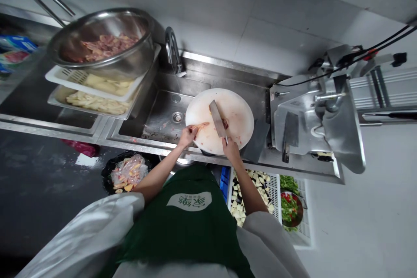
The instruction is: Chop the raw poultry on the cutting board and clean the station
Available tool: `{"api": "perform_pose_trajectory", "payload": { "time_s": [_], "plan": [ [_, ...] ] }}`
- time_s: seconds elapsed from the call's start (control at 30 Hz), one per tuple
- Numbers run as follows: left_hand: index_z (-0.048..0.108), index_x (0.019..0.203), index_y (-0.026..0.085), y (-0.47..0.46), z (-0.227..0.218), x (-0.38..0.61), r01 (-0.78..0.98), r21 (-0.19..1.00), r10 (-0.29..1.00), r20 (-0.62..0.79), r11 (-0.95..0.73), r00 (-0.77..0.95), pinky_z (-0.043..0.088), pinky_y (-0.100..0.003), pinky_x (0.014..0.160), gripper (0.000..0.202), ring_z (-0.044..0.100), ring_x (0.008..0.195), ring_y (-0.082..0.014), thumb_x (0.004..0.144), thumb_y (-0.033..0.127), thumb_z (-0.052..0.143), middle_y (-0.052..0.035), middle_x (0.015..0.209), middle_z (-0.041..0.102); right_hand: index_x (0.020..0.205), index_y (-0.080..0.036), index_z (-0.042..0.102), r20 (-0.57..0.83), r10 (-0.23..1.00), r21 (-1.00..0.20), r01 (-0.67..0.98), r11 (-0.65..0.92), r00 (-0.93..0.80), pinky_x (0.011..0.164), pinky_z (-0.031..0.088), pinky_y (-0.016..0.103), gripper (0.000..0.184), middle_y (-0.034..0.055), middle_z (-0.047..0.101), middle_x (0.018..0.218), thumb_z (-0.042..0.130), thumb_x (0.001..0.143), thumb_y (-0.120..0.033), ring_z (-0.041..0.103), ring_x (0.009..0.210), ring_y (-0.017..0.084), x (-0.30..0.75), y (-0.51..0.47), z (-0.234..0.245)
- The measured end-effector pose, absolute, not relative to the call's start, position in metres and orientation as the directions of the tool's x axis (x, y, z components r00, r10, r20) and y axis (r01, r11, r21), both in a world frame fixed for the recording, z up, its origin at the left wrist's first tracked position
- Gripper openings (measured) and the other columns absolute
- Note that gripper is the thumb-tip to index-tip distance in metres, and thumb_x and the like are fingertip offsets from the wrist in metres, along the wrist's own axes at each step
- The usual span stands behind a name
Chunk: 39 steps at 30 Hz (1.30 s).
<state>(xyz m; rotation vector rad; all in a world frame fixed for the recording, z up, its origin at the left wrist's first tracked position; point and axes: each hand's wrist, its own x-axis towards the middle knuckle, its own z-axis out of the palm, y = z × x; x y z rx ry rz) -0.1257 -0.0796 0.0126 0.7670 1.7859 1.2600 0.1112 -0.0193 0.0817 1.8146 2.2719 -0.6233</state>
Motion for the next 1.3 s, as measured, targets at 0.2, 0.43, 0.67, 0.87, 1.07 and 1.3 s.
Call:
{"api": "perform_pose_trajectory", "payload": {
  "time_s": [0.2, 0.43, 0.67, 0.87, 1.07, 1.3],
  "plan": [
    [0.069, 0.083, 0.017, -0.087, 0.01, -0.138, 0.253, 0.904, 0.744, -0.1, 0.346, -0.661, 0.045, -0.026, 0.064, 0.016, 0.062, 0.062, -0.0171, 0.089, 0.029, 0.062, -0.0048, 0.069, 0.069, 0.13, -0.013, 0.065, -0.401, 0.882, -0.213, 0.962, 0.173, -0.248, 0.087, 0.048, 0.03, 0.048, 0.0201, 0.077, 0.115, 0.038, 0.112, -0.049, 0.073, 0.109, 0.029, 0.098, -0.034, 0.095],
    [0.066, 0.076, 0.017, -0.1, 0.002, -0.093, 0.009, 0.949, 0.845, -0.277, 0.315, -0.458, 0.043, -0.024, 0.054, 0.017, 0.056, 0.05, -0.0132, 0.084, 0.031, 0.063, 0.0018, 0.058, 0.06, 0.133, -0.01, 0.062, -0.423, 0.874, -0.248, 0.959, 0.14, -0.237, 0.091, 0.049, 0.031, 0.046, 0.0219, 0.075, 0.12, 0.037, 0.112, -0.042, 0.072, 0.114, 0.029, 0.077, -0.04, 0.111],
    [0.064, 0.085, 0.018, -0.172, -0.001, -0.12, -0.202, 0.933, 0.537, -0.339, 0.298, -0.773, 0.042, -0.022, 0.049, 0.015, 0.052, 0.045, -0.0113, 0.085, 0.034, 0.063, 0.0052, 0.055, 0.056, 0.131, -0.01, 0.06, -0.376, 0.897, -0.322, 0.941, 0.108, -0.232, 0.085, 0.051, 0.032, 0.044, 0.0205, 0.077, 0.108, 0.033, 0.113, -0.04, 0.075, 0.101, 0.029, 0.036, -0.079, 0.108],
    [0.061, 0.079, 0.019, -0.222, -0.013, -0.147, -0.234, 0.92, 0.406, -0.353, 0.314, -0.843, 0.041, -0.022, 0.046, 0.018, 0.051, 0.044, -0.0116, 0.081, 0.037, 0.065, 0.0044, 0.053, 0.055, 0.126, -0.01, 0.062, -0.216, 0.934, -0.399, 0.899, 0.18, -0.283, 0.083, 0.053, 0.035, 0.046, 0.0207, 0.076, 0.102, 0.031, 0.111, -0.04, 0.074, 0.096, 0.031, 0.033, -0.079, 0.127],
    [0.063, 0.085, 0.019, -0.239, -0.019, -0.153, -0.099, 0.936, 0.326, -0.215, 0.337, -0.921, 0.046, -0.025, 0.057, 0.021, 0.056, 0.056, -0.0148, 0.087, 0.04, 0.059, -0.0002, 0.065, 0.062, 0.128, -0.006, 0.062, -0.14, 0.957, -0.413, 0.893, 0.176, -0.253, 0.087, 0.054, 0.035, 0.047, 0.025, 0.074, 0.11, 0.032, 0.111, -0.038, 0.074, 0.105, 0.032, 0.02, -0.075, 0.124],
    [0.068, 0.099, 0.02, -0.155, -0.001, -0.141, 0.306, 0.93, 0.718, 0.07, 0.204, -0.692, 0.053, -0.034, 0.09, 0.021, 0.065, 0.1, -0.0239, 0.097, 0.034, 0.053, -0.0114, 0.105, 0.068, 0.131, -0.008, 0.065, -0.41, 0.868, -0.323, 0.935, 0.149, -0.28, 0.095, 0.052, 0.031, 0.043, 0.023, 0.075, 0.118, 0.041, 0.11, -0.036, 0.072, 0.113, 0.028, 0.024, -0.053, 0.083]
  ]
}}
